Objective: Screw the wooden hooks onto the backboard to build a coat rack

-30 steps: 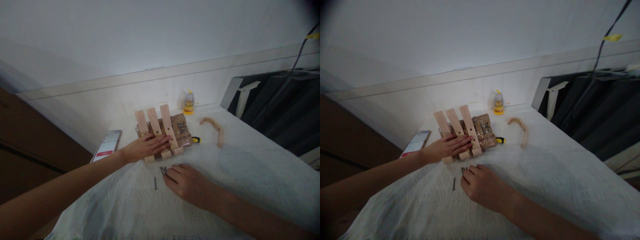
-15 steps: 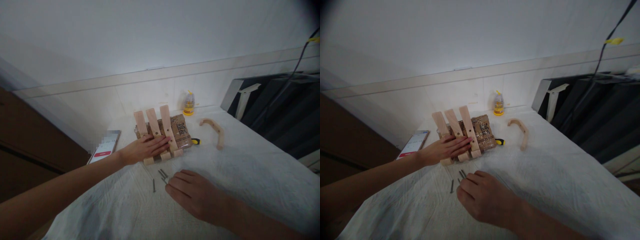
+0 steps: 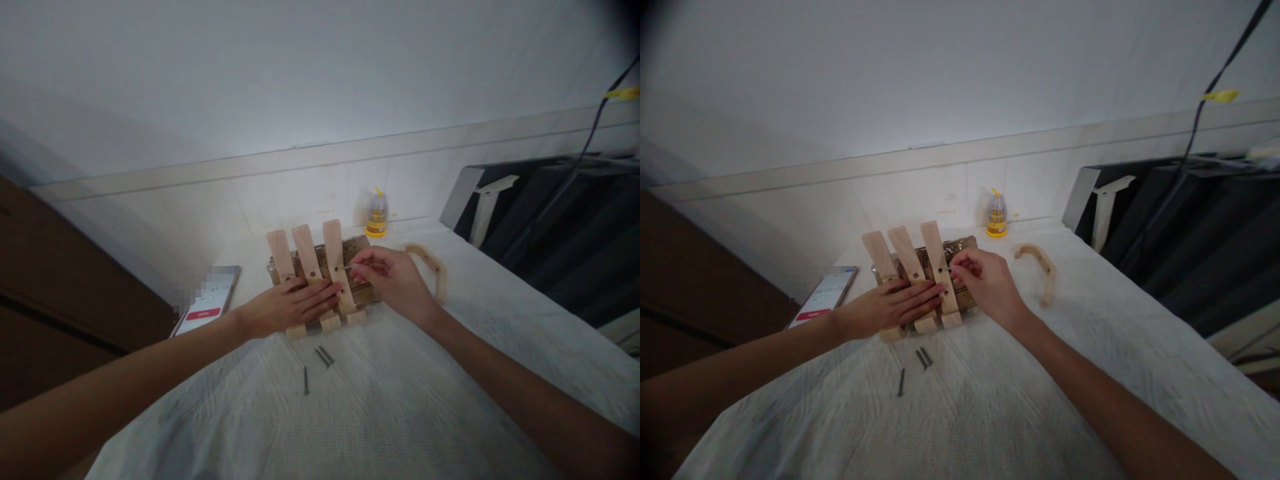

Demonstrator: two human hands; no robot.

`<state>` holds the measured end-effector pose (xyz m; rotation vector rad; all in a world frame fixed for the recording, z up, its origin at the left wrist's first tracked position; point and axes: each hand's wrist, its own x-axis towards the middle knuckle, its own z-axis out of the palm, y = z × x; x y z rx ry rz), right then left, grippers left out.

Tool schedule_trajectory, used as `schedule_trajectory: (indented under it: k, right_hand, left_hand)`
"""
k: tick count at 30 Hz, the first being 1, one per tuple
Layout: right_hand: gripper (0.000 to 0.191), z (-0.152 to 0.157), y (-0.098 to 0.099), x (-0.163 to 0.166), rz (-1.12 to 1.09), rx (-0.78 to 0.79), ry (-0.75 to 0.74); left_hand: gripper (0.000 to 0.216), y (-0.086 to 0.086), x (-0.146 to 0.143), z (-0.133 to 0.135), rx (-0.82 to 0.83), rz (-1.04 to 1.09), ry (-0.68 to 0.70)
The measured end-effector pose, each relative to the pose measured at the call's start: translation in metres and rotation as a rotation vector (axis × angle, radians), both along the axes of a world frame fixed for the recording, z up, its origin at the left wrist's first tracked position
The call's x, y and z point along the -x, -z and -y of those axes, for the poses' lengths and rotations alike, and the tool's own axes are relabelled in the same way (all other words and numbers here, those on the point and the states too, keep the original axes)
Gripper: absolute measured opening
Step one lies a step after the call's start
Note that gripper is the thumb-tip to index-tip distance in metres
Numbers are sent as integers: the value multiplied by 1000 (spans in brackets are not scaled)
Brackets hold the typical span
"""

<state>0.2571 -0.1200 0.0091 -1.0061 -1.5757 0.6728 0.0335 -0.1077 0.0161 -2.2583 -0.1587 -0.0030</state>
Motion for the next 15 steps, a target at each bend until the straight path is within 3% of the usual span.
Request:
schedule_trajectory:
  k: [15]
  right_hand:
    - [9,-5,-4,5,206,-61,-10]
  left_hand:
    - [40,2,2,-3,20,27,39]
